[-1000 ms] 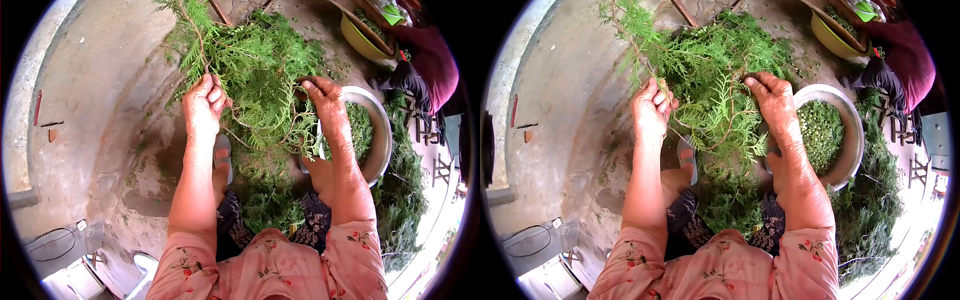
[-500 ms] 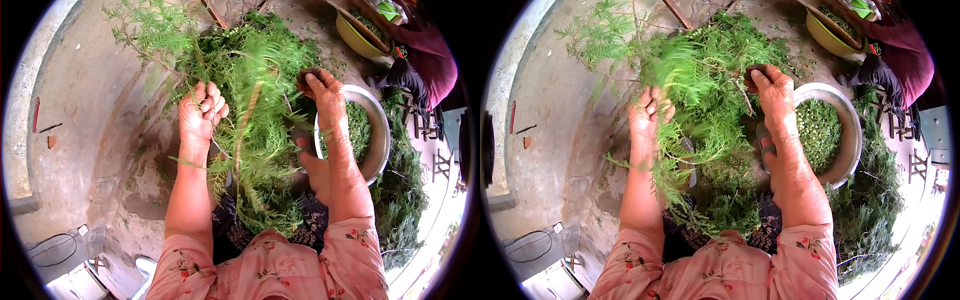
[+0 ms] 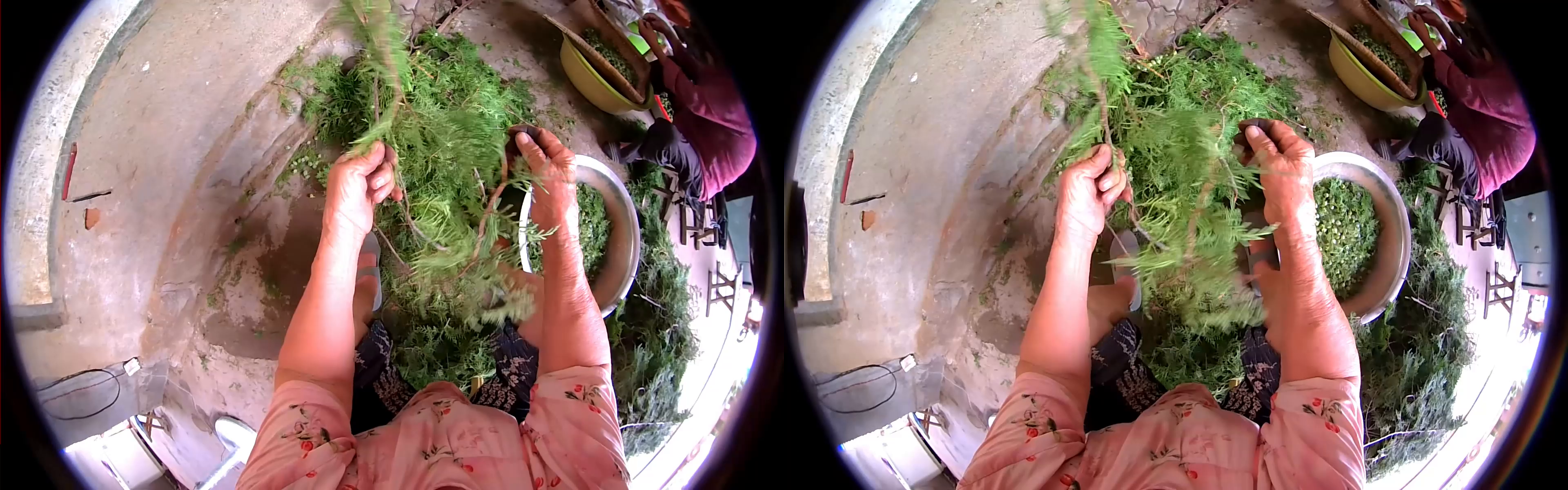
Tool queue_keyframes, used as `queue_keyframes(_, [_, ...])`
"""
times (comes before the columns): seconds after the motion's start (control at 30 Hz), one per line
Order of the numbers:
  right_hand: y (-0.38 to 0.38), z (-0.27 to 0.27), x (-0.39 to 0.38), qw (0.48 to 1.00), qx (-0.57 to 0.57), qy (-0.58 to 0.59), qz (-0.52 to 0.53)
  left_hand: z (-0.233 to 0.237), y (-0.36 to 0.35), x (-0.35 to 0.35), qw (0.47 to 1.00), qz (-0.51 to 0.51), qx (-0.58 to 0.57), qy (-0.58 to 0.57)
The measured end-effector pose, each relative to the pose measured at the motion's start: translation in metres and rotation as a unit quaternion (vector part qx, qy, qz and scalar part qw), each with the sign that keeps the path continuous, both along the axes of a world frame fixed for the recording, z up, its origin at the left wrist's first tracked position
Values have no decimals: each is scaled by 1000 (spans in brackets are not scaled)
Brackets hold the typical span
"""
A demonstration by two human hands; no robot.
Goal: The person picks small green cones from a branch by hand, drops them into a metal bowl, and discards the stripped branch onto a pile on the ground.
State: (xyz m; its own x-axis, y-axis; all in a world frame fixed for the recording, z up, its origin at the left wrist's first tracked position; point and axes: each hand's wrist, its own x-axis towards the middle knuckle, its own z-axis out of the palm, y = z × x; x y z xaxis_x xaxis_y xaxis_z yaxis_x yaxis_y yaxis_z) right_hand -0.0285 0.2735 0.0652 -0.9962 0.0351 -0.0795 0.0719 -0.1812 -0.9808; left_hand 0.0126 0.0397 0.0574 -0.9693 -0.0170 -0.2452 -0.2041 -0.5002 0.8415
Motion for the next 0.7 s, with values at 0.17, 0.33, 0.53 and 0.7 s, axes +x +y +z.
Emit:
queue_keyframes(0.17, [10, 0, -4, 999, -19, -18, -34, -2, -1, 0, 993, 63, -102, -1])
queue_keyframes(0.33, [19, -7, -10, 998, -39, -25, -29, -1, -1, 0, 975, 140, -173, 5])
queue_keyframes(0.53, [5, -5, -4, 1000, -13, -29, 2, -6, -1, 0, 915, 194, -350, 50])
queue_keyframes(0.7, [-12, -4, 6, 996, 58, -12, 63, -6, 5, 1, 834, 229, -490, 109])
